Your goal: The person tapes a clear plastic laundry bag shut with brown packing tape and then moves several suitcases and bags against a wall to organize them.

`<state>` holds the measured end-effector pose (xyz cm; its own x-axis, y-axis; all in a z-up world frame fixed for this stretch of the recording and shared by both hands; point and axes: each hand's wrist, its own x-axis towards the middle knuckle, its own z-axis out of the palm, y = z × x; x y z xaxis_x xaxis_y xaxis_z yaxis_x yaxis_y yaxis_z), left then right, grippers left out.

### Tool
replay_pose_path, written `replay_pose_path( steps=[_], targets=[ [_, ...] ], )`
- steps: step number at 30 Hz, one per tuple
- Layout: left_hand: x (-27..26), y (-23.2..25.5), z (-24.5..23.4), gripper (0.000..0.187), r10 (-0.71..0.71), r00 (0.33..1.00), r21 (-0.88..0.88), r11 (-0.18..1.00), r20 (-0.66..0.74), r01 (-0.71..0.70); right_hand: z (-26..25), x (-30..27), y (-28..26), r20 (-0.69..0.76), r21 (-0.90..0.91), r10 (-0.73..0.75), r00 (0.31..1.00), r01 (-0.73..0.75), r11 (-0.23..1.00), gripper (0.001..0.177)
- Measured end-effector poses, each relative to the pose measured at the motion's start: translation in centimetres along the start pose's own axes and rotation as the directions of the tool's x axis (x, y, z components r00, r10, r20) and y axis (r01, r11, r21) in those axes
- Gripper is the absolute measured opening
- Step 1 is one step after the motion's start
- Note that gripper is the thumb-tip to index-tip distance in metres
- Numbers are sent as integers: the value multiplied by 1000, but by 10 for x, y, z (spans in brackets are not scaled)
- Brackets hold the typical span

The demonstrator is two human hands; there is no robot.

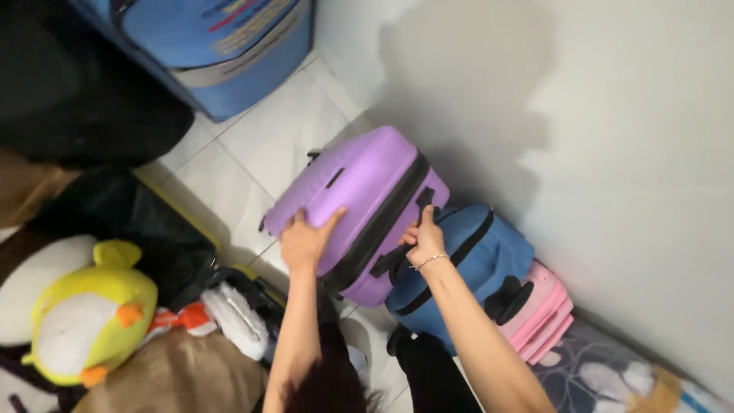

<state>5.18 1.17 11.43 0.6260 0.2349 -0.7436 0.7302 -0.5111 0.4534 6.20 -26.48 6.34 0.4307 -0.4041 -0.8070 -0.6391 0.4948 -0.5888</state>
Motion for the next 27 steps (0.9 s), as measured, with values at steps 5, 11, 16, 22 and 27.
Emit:
replay_pose_path(
  steps=[5,11,16,22,27],
  targets=[
    [23,-49,54,108,113,976,-209,966,-187,-152,12,-47,-14,86,-105,-91,992,100,989,56],
    [30,-1,56,104,124,991,-337,932,-42,-131,-8,-72,-42,13,-67,-115,993,116,991,53],
    [49,63,58,108,286,957,-148,950,48,-277,-34,-53,-69,-56,133,-51,997,58,989,53],
    [43,74,84,112,236,963,28,970,129,-241,-51,-17,-90,-35,122,-9,999,13,992,47],
    [49,84,80,110,250,968,58,966,38,-252,-54,-11,-92,38,121,-42,998,37,992,40]
  ],
)
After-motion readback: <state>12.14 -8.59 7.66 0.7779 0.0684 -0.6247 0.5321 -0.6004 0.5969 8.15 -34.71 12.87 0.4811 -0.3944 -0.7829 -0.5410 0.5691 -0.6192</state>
